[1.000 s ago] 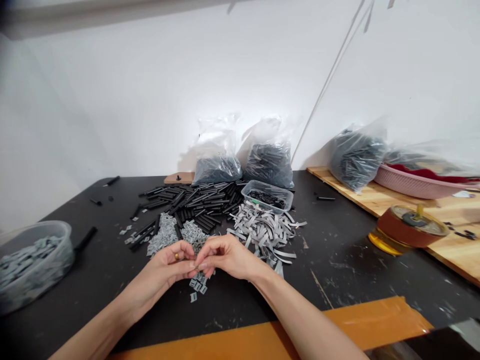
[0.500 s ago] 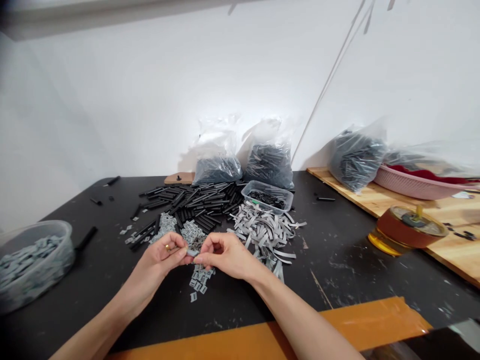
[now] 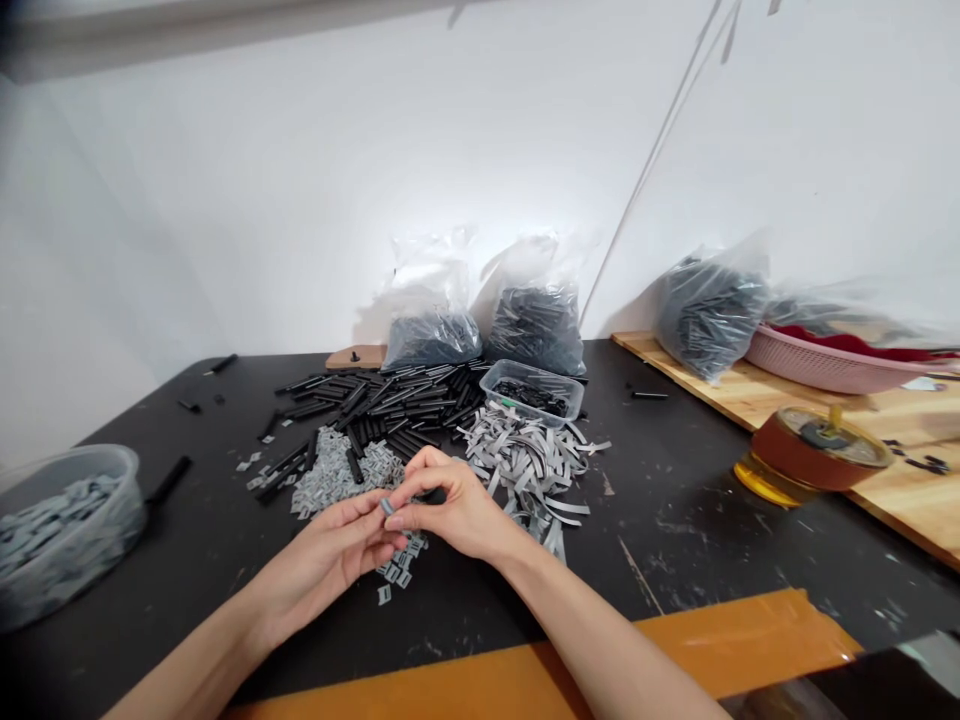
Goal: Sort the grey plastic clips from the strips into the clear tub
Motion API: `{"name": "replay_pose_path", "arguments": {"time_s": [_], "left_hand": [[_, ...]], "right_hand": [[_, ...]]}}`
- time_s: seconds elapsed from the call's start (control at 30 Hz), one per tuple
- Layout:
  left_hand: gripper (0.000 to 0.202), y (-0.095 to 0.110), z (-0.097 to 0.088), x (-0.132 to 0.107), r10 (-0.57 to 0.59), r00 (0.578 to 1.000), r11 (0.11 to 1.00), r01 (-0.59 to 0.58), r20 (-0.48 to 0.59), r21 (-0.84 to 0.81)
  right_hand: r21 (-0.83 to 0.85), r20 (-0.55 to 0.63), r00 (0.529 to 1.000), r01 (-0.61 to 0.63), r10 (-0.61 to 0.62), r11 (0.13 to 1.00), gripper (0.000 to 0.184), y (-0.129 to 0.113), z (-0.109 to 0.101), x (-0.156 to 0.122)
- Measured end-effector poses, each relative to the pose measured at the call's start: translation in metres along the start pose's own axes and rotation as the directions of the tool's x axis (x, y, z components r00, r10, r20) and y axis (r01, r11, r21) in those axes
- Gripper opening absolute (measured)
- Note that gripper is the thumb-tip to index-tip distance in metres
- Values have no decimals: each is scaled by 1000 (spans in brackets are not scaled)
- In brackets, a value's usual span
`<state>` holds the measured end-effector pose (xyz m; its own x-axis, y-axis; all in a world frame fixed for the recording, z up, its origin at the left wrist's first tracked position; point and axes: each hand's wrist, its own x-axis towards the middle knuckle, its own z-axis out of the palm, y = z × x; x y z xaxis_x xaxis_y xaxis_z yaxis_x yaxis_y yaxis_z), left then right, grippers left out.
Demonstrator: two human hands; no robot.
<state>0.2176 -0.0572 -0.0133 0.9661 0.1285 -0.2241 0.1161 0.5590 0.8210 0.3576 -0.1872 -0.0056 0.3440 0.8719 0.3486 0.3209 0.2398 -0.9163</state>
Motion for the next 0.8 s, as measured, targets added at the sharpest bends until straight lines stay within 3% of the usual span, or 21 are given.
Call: {"name": "replay_pose_path", "arguments": {"time_s": [0.2,0.4,0.57,0.8], "left_hand": [[18,2,-8,3,64,991,998,-64,-117,9],[17,7,-5,1,274,935,926,-193,-225,323],[18,5,-4,1,349,906,876,-224,-241,427],[17,5,-4,2,373,894,857,-230,-249,461]], "right_hand": [[40,51,999,-21,19,999,12,-1,-1,0],[230,103,976,-213,193,950,21,4,3,0],[282,46,932,-358,360,890,27,9,6,1],[307,43,927,-367,372,878,29,6,6,1]]}}
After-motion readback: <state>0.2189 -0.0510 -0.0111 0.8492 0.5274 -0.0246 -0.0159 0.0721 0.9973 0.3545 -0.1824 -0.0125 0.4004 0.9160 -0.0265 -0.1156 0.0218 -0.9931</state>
